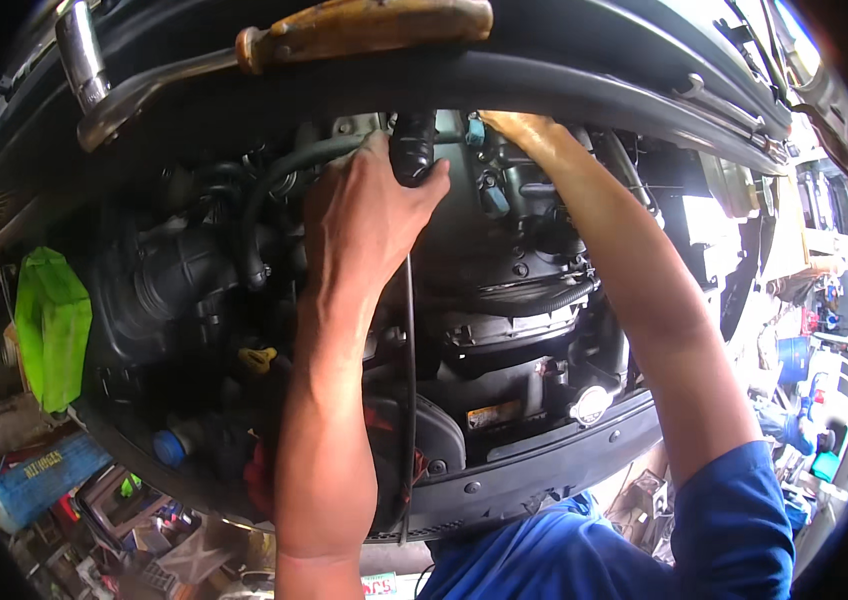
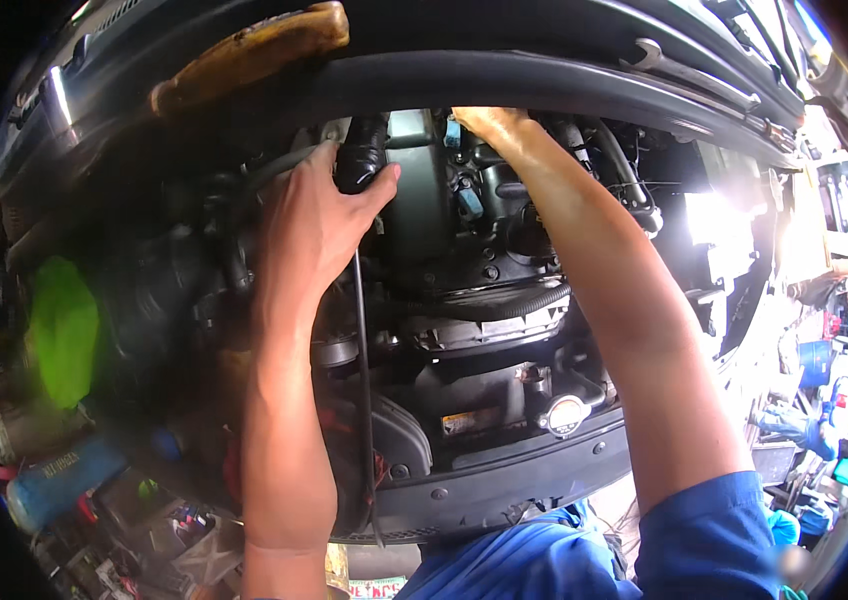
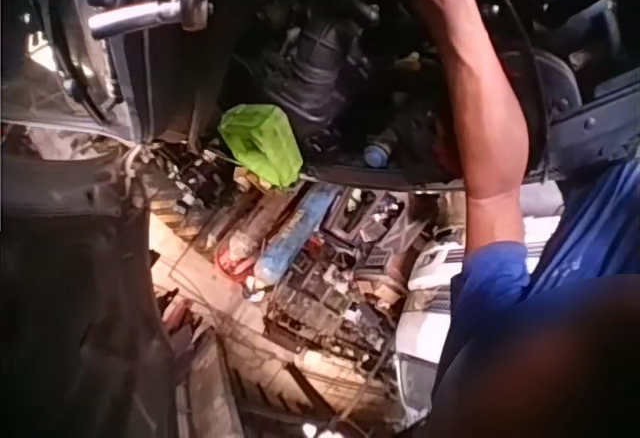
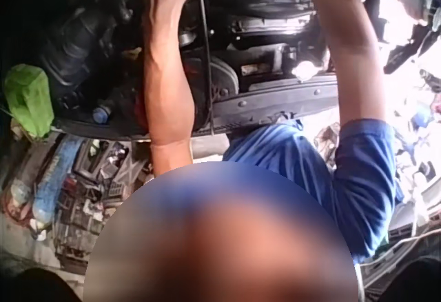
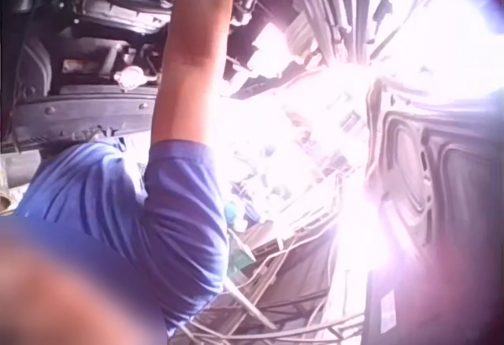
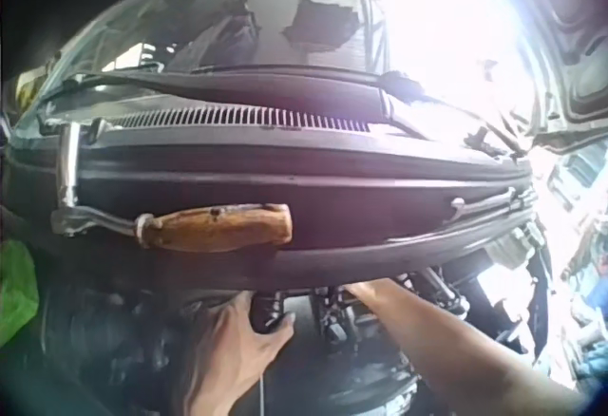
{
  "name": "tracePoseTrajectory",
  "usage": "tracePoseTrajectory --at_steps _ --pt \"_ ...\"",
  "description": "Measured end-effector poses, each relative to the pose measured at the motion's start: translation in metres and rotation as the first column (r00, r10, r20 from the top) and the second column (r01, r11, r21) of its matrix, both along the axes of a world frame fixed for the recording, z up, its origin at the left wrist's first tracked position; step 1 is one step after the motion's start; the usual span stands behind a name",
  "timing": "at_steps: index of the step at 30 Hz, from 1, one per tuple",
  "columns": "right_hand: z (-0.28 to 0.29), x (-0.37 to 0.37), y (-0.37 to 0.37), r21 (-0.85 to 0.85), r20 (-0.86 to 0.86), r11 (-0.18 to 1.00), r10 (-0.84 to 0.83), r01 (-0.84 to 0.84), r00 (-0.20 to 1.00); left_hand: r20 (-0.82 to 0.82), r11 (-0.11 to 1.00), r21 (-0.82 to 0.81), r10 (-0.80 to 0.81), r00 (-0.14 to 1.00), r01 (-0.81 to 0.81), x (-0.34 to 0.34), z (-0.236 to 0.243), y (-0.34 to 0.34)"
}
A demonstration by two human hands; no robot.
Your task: The recorder is inspecting and repairing vehicle engine components, handling fuel injectors or spark plugs using tools.
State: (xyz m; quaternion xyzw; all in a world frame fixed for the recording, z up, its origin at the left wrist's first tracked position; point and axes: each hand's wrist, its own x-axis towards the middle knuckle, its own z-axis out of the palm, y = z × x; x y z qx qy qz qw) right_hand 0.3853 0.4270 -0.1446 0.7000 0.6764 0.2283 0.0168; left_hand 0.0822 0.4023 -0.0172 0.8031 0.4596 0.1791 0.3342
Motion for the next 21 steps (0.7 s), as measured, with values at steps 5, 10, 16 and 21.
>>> tracePoseTrajectory --at_steps 5,10,16,21 --pt "0.002 0.003 -0.005 0.021 -0.182 0.998 -0.053 0.058 0.982 -0.019 0.997 0.073 -0.002 1.000 0.003 0.002 0.000 -0.001" --pt "0.002 0.005 -0.001 0.102 0.004 0.994 0.025 -0.025 1.000 -0.028 0.999 0.047 -0.003 1.000 0.004 0.000 0.004 0.000" --pt "-0.008 0.020 0.000 0.168 0.177 0.969 0.153 -0.183 0.972 -0.084 1.000 -0.007 0.025 0.996 -0.026 -0.002 0.004 0.000" --pt "0.026 0.001 -0.019 -0.016 0.088 0.997 0.081 -0.080 0.993 -0.112 0.999 0.022 0.038 0.993 -0.036 -0.001 -0.004 0.002"
